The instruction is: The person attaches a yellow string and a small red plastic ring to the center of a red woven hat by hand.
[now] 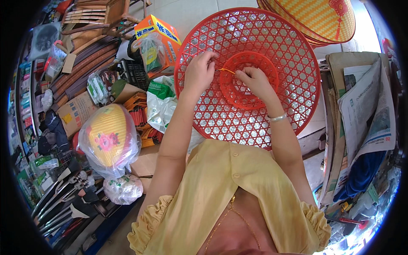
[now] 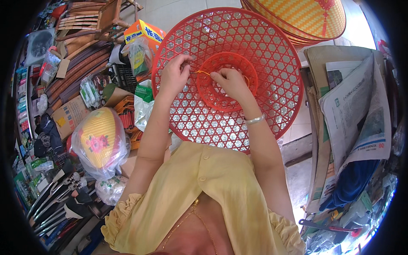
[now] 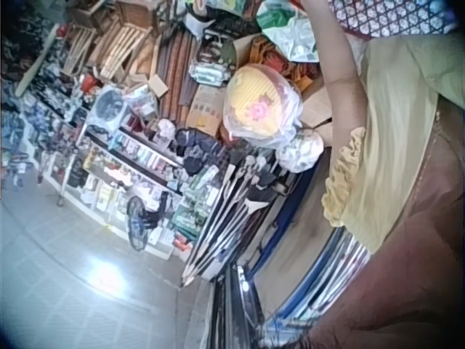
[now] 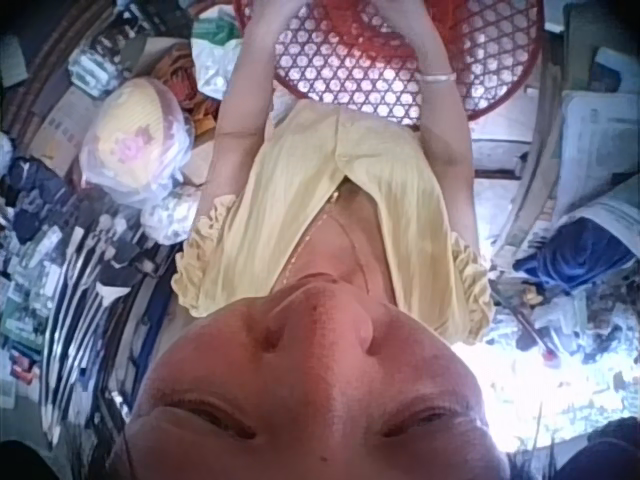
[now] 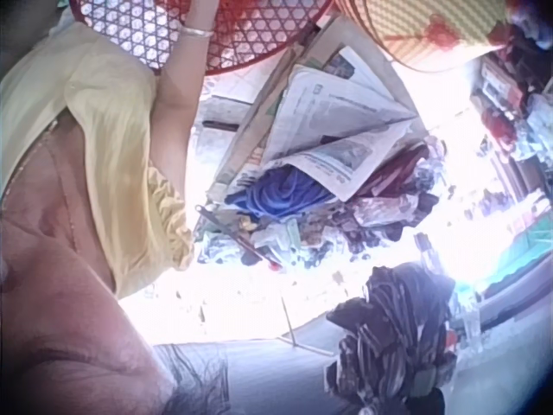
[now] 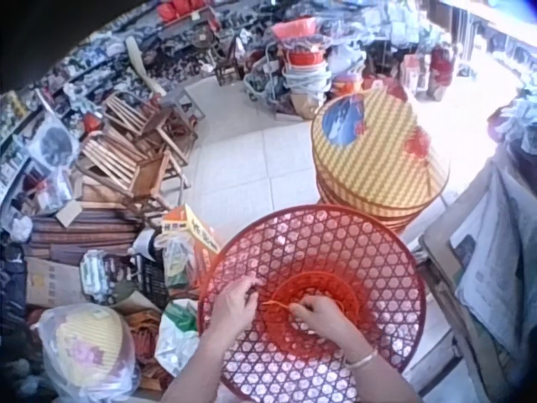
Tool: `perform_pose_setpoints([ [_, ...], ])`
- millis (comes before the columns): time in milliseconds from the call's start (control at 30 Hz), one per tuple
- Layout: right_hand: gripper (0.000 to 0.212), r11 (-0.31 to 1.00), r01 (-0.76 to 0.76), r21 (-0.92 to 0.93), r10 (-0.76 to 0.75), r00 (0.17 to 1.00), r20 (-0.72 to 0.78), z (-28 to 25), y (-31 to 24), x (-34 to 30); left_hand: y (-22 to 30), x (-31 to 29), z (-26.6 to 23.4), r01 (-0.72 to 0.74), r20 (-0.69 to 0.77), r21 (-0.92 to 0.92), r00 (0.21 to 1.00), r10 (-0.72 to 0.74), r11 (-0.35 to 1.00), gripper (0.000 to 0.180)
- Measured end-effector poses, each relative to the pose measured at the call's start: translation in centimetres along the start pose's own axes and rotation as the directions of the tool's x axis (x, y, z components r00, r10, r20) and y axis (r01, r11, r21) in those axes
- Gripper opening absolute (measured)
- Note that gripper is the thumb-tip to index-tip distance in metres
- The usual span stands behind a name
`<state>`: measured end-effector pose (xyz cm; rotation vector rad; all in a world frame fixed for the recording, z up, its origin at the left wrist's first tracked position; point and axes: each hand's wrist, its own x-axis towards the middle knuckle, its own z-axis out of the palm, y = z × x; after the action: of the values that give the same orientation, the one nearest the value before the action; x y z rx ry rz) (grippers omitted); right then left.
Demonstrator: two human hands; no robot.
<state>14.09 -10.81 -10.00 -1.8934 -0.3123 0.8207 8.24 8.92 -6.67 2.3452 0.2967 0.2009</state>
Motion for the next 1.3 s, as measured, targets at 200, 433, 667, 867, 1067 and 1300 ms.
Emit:
perform_pose_setpoints([
  [200, 0.022, 0.977, 0.066, 0.201, -0.085, 0.992, 0.091, -4.4, -4.6, -7.2, 3.7, 4.9, 5.1, -0.600, 0.224, -0.001, 0.780, 0.585, 0.800, 0.029],
  [433, 0.029, 0.866, 0.176, 0.467, -0.121, 0.982, -0.145, -8.3, -6.8, -14.4, 5.9, 7.0, 10.3, -0.588, 0.656, 0.026, 0.620, 0.430, 0.808, 0.022],
  [667, 0.026, 0.388, 0.740, 0.550, -0.715, 0.618, -0.327, -12.8, -9.7, -16.1, 2.0, 9.4, 6.3, -0.372, 0.309, 0.296, 0.909, 0.280, 0.880, 0.020],
  [867, 0.022, 0.091, 0.835, 0.543, -0.700, 0.442, -0.561, -14.8, -14.5, -15.7, -1.6, 5.5, 1.0, -0.057, 0.321, 0.148, 0.947, 0.006, 0.987, 0.020],
  [1067, 0.023, 0.154, 0.847, 0.509, -0.721, 0.449, -0.528, -14.6, -16.3, -12.2, -2.2, -0.8, -0.4, 0.186, 0.612, 0.049, 0.771, -0.177, 0.981, 0.028],
  [1300, 0.028, 0.264, 0.834, 0.485, -0.818, 0.460, -0.344, -13.6, -20.9, -10.0, -2.6, 3.2, 0.5, 0.032, 0.419, 0.019, 0.907, -0.037, 0.999, 0.041],
])
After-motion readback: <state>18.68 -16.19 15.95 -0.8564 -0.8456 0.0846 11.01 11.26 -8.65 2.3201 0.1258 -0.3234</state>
